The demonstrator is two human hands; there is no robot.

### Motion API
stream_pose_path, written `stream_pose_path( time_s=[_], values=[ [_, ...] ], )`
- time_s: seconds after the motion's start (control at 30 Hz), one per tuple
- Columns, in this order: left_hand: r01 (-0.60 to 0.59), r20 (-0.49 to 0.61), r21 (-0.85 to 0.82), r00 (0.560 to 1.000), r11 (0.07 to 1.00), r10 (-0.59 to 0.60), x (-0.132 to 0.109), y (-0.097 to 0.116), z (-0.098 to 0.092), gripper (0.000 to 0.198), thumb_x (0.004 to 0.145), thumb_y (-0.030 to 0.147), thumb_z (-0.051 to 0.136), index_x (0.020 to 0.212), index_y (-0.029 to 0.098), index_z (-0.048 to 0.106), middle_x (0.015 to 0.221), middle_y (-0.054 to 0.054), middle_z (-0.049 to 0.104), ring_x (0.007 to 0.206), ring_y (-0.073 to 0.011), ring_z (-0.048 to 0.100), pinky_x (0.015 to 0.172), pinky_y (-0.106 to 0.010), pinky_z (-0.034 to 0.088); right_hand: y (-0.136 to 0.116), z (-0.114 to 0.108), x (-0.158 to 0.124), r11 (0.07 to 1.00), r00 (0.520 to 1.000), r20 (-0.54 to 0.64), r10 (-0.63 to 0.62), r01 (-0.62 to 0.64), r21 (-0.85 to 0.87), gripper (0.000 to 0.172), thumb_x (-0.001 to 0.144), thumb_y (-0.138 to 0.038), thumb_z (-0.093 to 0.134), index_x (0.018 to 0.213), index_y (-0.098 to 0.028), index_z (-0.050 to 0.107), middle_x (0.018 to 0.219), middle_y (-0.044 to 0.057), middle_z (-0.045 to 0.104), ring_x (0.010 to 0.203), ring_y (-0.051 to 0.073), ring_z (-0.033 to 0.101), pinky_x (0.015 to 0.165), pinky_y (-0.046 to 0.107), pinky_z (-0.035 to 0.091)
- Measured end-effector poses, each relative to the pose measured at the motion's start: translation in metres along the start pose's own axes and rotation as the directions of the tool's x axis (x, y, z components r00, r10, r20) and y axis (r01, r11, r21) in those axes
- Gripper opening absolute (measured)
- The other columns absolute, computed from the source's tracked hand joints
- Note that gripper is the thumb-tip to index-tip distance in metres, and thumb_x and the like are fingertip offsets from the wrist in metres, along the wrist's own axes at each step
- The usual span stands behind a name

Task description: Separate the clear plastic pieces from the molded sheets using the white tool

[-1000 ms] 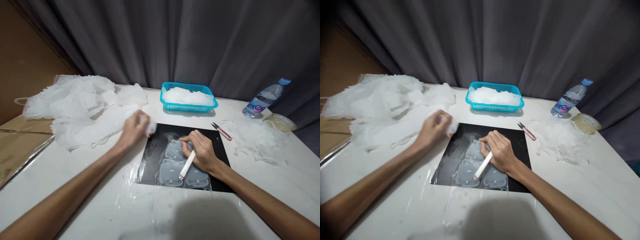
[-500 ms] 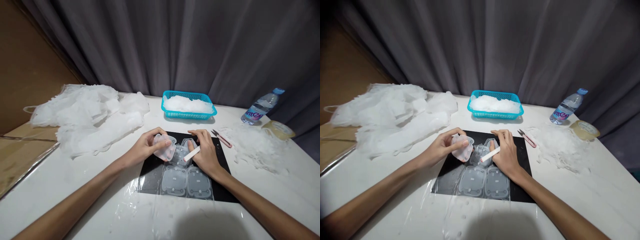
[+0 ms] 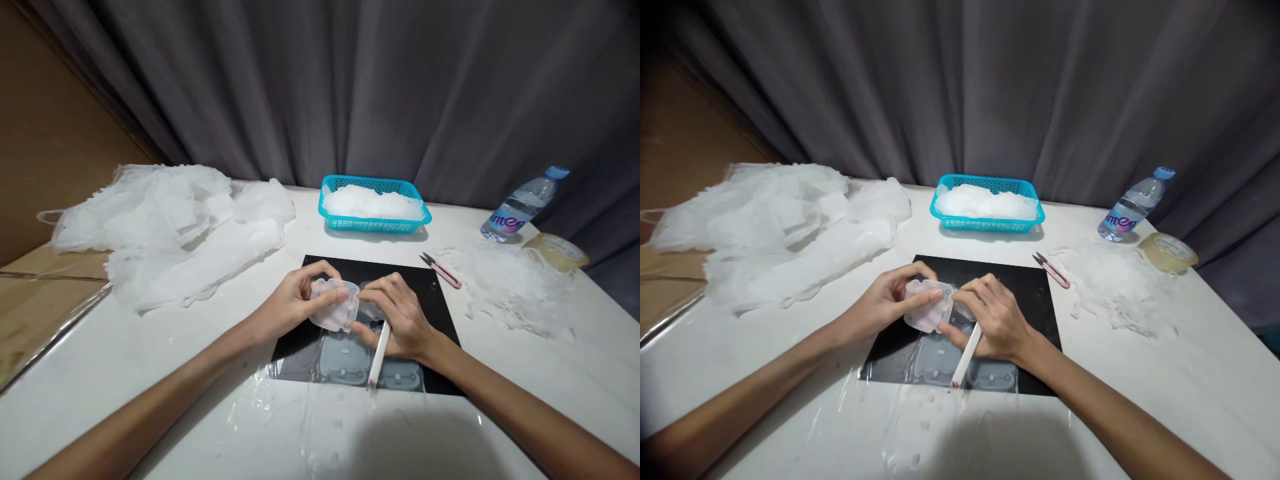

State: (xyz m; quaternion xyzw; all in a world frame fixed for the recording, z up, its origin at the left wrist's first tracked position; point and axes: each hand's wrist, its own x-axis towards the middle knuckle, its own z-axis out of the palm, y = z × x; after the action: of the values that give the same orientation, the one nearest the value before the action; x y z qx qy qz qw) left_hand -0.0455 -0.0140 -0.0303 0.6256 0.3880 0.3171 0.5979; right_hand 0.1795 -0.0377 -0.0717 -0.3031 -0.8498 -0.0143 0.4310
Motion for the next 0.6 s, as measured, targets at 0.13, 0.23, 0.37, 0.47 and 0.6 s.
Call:
stream_pose_path(
  time_s=[0.13, 0.23, 0.37, 0.47, 0.6],
  values=[
    [0.005, -0.014, 0.004, 1.000, 1.000, -0.005, 0.001, -0.001, 0.003, 0.032, 0.088, 0.045, 0.077, 0.095, 0.018, 0.060, 0.071, 0.003, 0.065, 0.055, -0.0104, 0.059, 0.050, -0.019, 0.045, 0.001, 0.000, 0.002, 0.998, 0.998, -0.002, 0.065, -0.065, 0.013, 0.011, 0.093, -0.020, 0.060, 0.103, -0.021, 0.065, 0.090, 0.008, 0.069, 0.082, 0.023, 0.059, 0.073, 0.040, 0.049],
    [0.016, -0.006, -0.006, 1.000, 1.000, -0.016, 0.001, -0.001, 0.004, 0.033, 0.089, 0.046, 0.076, 0.095, 0.019, 0.059, 0.070, 0.003, 0.065, 0.054, -0.0107, 0.059, 0.050, -0.019, 0.045, 0.003, -0.002, 0.002, 0.996, 0.997, 0.021, 0.071, -0.072, 0.050, 0.018, 0.095, -0.014, 0.050, 0.102, -0.021, 0.065, 0.090, 0.008, 0.069, 0.083, 0.023, 0.058, 0.075, 0.041, 0.049],
    [0.010, 0.000, 0.026, 1.000, 1.000, -0.010, 0.001, 0.002, 0.004, 0.032, 0.092, 0.047, 0.073, 0.097, 0.019, 0.059, 0.068, 0.004, 0.061, 0.052, -0.0101, 0.057, 0.050, -0.020, 0.044, 0.003, 0.000, 0.001, 0.996, 0.997, 0.024, 0.068, -0.070, 0.058, 0.011, 0.097, -0.017, 0.054, 0.100, -0.020, 0.064, 0.089, 0.008, 0.069, 0.080, 0.023, 0.056, 0.073, 0.039, 0.048],
    [-0.008, -0.004, 0.087, 1.000, 0.996, 0.008, 0.000, -0.002, 0.004, 0.031, 0.096, 0.049, 0.067, 0.098, 0.019, 0.059, 0.064, 0.006, 0.056, 0.051, -0.0097, 0.054, 0.049, -0.019, 0.042, -0.003, 0.000, 0.005, 0.983, 0.989, -0.001, 0.150, -0.149, 0.108, 0.005, 0.095, -0.019, 0.060, 0.091, -0.022, 0.061, 0.082, 0.004, 0.066, 0.077, 0.021, 0.054, 0.072, 0.036, 0.046],
    [-0.044, 0.036, -0.012, 0.998, 0.999, 0.044, -0.002, -0.015, 0.008, 0.033, 0.102, 0.047, 0.060, 0.124, 0.027, 0.046, 0.101, -0.002, 0.071, 0.091, -0.0179, 0.071, 0.081, -0.029, 0.057, -0.005, -0.010, 0.022, 0.866, 0.886, -0.050, 0.461, -0.437, 0.241, 0.017, 0.096, -0.024, 0.060, 0.079, -0.022, 0.057, 0.076, 0.000, 0.059, 0.076, 0.018, 0.054, 0.070, 0.031, 0.044]
  ],
)
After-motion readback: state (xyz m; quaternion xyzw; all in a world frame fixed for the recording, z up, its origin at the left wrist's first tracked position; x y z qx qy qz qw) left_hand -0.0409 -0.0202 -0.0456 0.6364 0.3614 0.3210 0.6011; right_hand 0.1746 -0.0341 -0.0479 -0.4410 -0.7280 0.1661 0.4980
